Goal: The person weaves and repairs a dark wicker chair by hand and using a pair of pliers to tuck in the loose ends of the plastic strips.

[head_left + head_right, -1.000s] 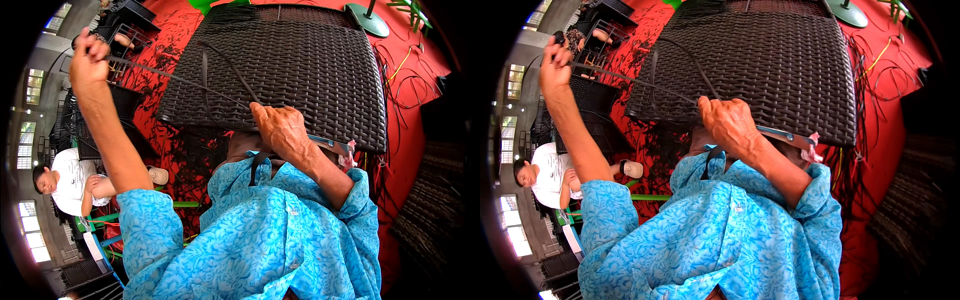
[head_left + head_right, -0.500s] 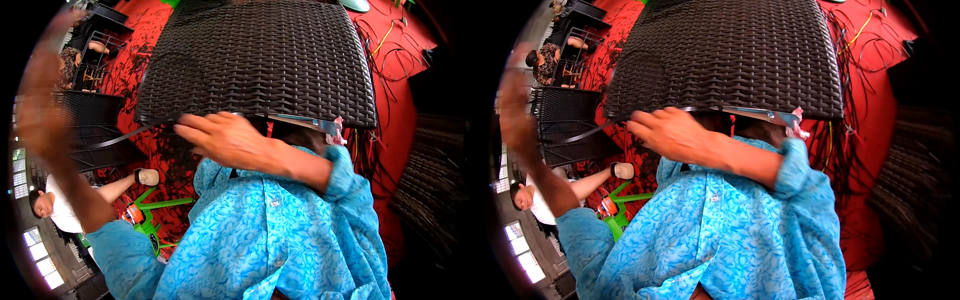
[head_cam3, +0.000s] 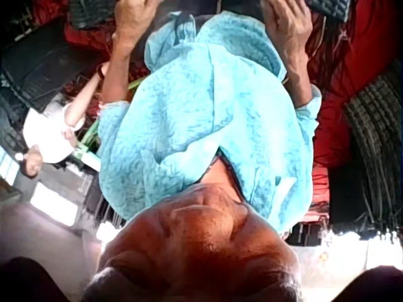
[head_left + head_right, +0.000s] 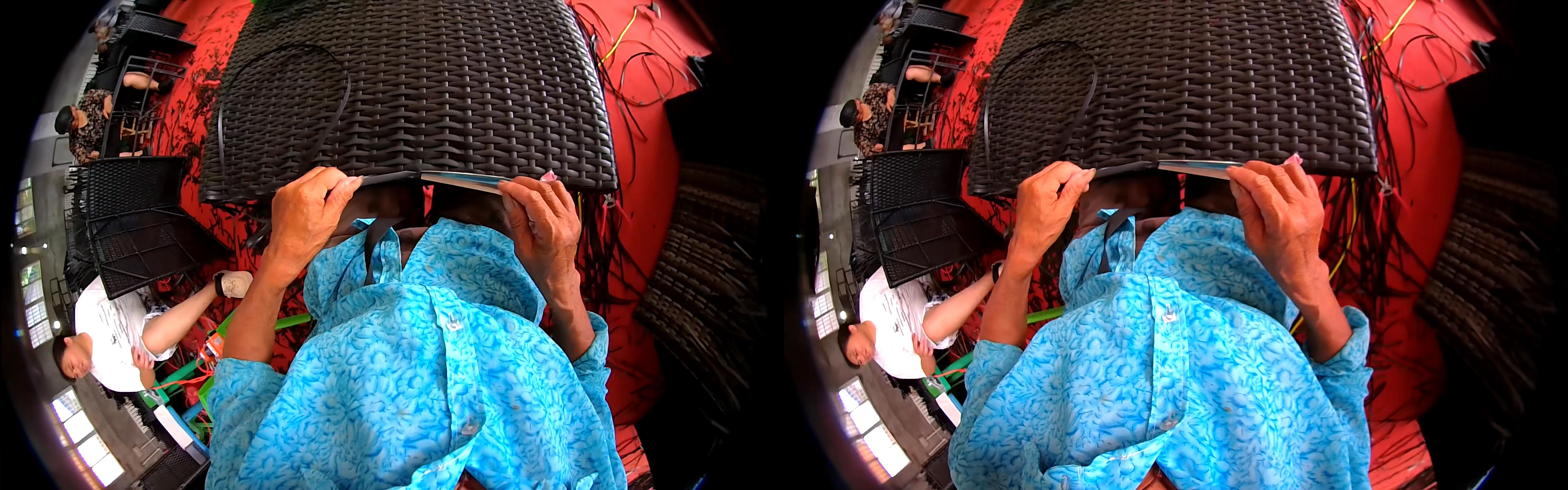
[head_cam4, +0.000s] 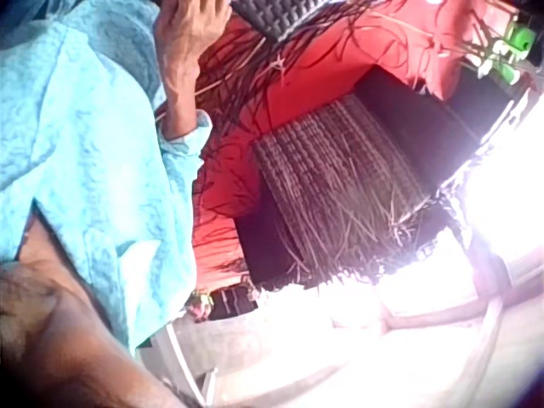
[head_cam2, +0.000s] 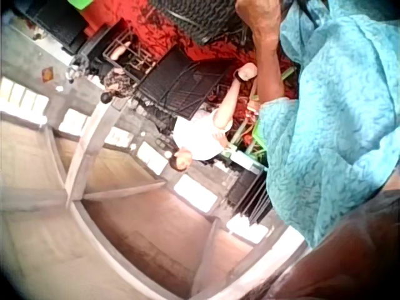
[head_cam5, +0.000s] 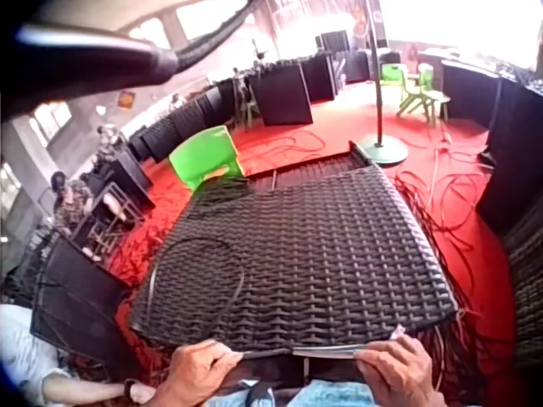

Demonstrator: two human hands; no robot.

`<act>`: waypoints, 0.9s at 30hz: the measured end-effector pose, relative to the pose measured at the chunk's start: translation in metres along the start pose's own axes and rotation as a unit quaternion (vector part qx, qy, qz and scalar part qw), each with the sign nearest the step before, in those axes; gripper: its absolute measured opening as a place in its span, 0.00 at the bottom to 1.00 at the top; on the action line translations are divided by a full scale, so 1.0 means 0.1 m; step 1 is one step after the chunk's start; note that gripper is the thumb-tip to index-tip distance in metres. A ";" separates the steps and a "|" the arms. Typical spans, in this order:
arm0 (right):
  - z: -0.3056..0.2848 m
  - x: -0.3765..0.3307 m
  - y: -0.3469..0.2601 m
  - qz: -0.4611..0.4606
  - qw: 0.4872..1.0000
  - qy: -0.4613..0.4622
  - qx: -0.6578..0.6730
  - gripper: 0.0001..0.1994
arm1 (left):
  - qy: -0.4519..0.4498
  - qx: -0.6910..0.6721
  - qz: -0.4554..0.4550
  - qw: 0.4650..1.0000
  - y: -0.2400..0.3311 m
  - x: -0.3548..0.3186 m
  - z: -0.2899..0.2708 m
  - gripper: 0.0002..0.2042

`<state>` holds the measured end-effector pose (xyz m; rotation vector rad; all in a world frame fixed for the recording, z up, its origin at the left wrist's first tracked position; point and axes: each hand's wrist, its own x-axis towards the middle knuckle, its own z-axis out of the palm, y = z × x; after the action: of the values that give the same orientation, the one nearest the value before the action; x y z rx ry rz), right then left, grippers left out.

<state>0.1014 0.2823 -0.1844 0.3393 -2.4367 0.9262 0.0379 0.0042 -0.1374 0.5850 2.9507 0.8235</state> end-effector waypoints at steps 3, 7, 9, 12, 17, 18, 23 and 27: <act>0.01 0.00 0.00 0.012 1.000 -0.007 -0.013 0.08 | 0.001 -0.005 -0.033 0.999 -0.06 -0.04 0.04 0.11; -0.04 0.02 -0.01 0.004 0.997 -0.022 -0.073 0.10 | 0.032 -0.003 -0.009 0.999 -0.04 -0.04 0.08 0.11; -0.07 0.04 0.00 0.003 0.990 -0.042 -0.135 0.15 | 0.022 0.019 -0.010 1.000 -0.03 -0.03 0.09 0.12; -0.06 0.07 0.01 0.013 0.988 -0.103 -0.111 0.19 | 0.003 0.021 -0.015 1.000 -0.05 -0.02 0.08 0.12; -0.02 0.11 0.05 0.005 0.983 -0.154 -0.096 0.20 | -0.014 0.025 -0.032 0.999 -0.07 -0.02 0.07 0.13; -0.01 0.12 0.06 -0.003 0.983 -0.153 -0.099 0.19 | -0.019 0.021 -0.036 0.999 -0.07 -0.02 0.08 0.14; 0.02 0.12 0.08 -0.008 0.983 -0.153 -0.100 0.17 | -0.023 0.010 -0.043 0.999 0.07 -0.03 0.21 0.13; 0.04 0.10 0.07 -0.009 0.984 -0.147 -0.104 0.17 | 0.003 0.002 -0.042 0.999 0.15 -0.04 0.27 0.11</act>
<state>0.0892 0.2847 -0.1855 0.4493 -2.7636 0.6420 0.0500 0.0279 -0.1533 0.4575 2.9591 0.8126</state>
